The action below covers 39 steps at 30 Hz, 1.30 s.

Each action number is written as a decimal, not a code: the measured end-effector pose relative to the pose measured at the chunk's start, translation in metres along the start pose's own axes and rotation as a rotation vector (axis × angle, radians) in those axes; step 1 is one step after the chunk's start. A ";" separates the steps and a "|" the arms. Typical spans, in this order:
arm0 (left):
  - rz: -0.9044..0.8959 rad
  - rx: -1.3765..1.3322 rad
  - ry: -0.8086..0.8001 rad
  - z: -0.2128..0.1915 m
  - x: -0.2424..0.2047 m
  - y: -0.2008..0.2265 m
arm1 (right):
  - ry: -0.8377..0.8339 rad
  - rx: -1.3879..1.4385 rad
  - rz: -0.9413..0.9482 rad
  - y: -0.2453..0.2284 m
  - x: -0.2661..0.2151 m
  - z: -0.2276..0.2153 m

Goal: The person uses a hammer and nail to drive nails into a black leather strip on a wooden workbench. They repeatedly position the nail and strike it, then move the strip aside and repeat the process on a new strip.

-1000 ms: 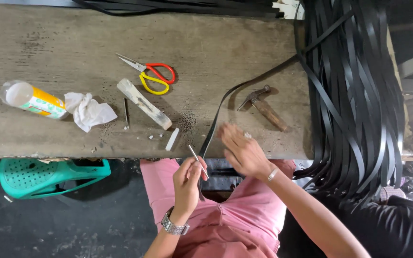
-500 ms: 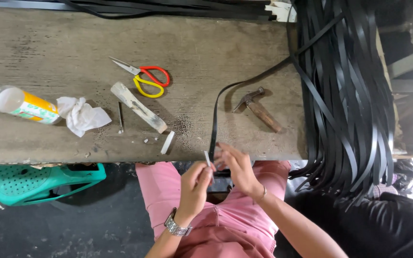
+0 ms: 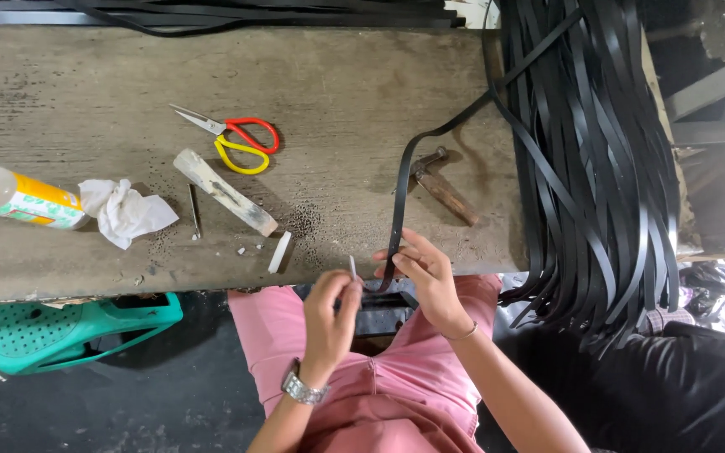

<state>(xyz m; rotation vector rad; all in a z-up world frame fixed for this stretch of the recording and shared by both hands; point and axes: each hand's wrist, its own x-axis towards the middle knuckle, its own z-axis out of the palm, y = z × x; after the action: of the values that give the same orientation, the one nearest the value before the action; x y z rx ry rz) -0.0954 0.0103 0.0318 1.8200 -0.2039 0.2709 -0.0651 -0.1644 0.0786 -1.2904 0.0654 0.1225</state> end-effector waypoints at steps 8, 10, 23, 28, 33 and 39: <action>-0.096 0.609 0.034 -0.022 0.054 -0.005 | -0.020 0.107 -0.026 -0.007 0.004 0.001; -0.127 0.716 0.032 -0.023 0.062 -0.010 | -0.036 0.117 -0.020 -0.005 0.005 0.000; 0.419 0.431 0.008 -0.003 0.062 0.016 | -0.019 0.197 0.046 -0.003 0.007 0.001; 0.768 0.373 -0.218 0.017 0.079 0.031 | 0.020 -0.200 0.040 -0.016 -0.001 -0.001; 0.812 0.322 -0.476 0.015 0.105 0.022 | 0.048 -0.455 0.221 -0.077 -0.039 -0.030; 0.781 0.402 -0.461 0.046 0.108 -0.015 | 0.675 -1.397 0.291 -0.156 -0.116 -0.118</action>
<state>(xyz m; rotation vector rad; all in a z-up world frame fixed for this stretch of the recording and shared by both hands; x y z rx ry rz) 0.0158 -0.0299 0.0383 2.1082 -1.2713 0.4517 -0.1575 -0.3265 0.2080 -2.6664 0.8714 -0.0534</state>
